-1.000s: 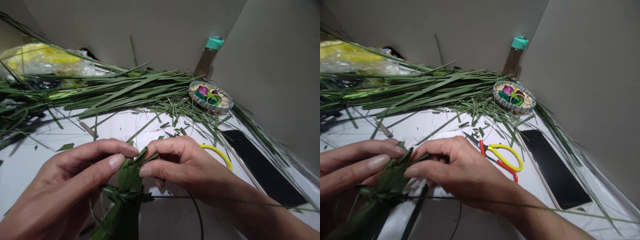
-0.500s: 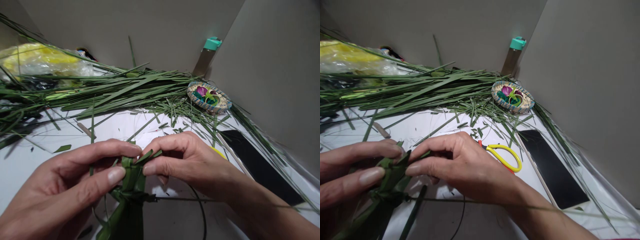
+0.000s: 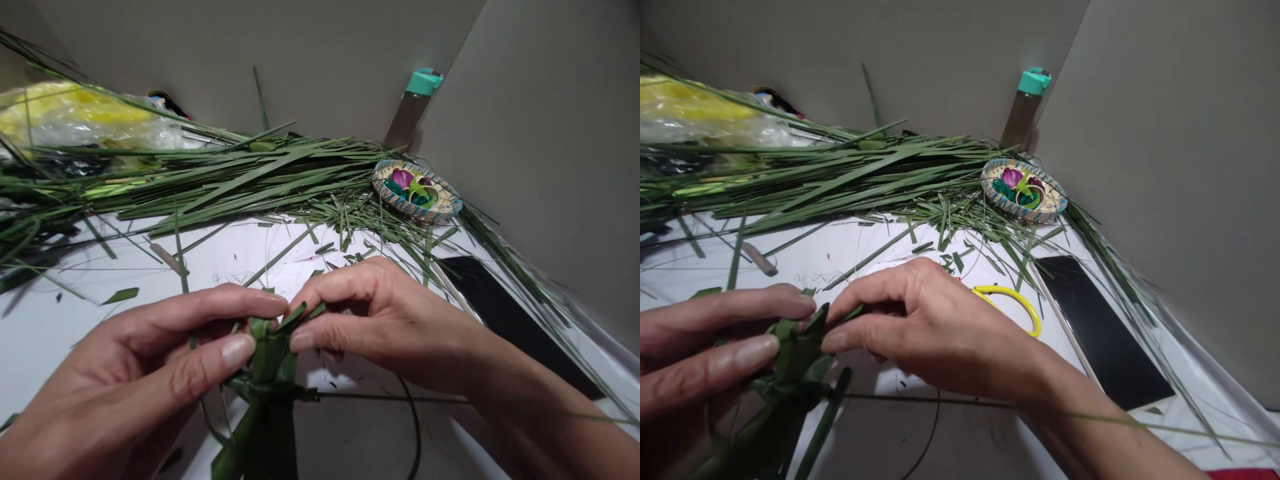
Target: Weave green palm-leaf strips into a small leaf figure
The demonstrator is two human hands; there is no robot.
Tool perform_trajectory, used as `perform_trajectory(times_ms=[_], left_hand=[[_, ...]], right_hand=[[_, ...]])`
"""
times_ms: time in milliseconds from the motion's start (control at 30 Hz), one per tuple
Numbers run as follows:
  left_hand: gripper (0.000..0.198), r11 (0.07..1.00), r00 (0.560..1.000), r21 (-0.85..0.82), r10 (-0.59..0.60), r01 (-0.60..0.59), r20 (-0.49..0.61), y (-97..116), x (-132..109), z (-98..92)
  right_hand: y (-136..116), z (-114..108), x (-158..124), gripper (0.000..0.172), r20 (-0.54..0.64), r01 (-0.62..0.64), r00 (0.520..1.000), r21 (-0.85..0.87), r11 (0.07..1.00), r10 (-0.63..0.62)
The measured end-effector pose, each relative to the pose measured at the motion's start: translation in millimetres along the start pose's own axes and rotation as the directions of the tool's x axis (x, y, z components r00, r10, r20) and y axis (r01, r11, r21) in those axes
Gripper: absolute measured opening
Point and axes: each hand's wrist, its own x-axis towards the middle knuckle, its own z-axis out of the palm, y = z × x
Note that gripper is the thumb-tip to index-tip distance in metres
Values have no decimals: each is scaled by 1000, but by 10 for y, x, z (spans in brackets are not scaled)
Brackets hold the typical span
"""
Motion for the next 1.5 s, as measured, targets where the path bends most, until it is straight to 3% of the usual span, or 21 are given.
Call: perform_trajectory(times_ms=[133, 267, 400, 600, 733, 867, 1033, 1133, 1367, 1500], left_hand=[[65, 1000, 1000, -9, -7, 7, -9, 53, 99, 114], [67, 1000, 999, -2, -17, 17, -28, 20, 100, 147], [69, 1000, 999, 5, -21, 21, -44, -9, 80, 166], [72, 1000, 997, 29, -2, 5, -75, 5, 92, 169], [73, 999, 996, 42, 12, -8, -93, 15, 96, 153], [74, 999, 993, 48, 30, -25, -116, 23, 81, 131], [77, 996, 985, 54, 78, -70, -154, 79, 51, 87], [79, 992, 977, 60, 120, -111, -175, 138, 34, 63], [79, 972, 946, 154, 214, -180, -244, 206, 21, 12], [82, 974, 964, 169, 185, -154, -191, 192, 27, -7]], right_hand=[[27, -16, 13, 5, 44, 5, 999, 127, 992, -11], [48, -2, 61, 15, 81, 10, 996, 287, 958, -34], [50, 23, 53, 9, 75, -46, 997, 240, 970, 29], [52, 75, -1, 28, 15, -88, 996, 280, 956, 87], [26, 152, -3, 35, -91, -83, 990, 260, 962, 109], [5, 196, -3, 39, -81, -58, 993, 285, 957, 84], [-32, 118, 10, 23, -151, -76, 985, 62, 995, 84], [-34, 93, 16, 27, -154, -46, 987, -1, 999, 45], [5, 168, 29, 25, -112, -51, 991, 161, 986, 70], [35, 197, 27, 18, -100, -77, 989, 265, 961, 107]])
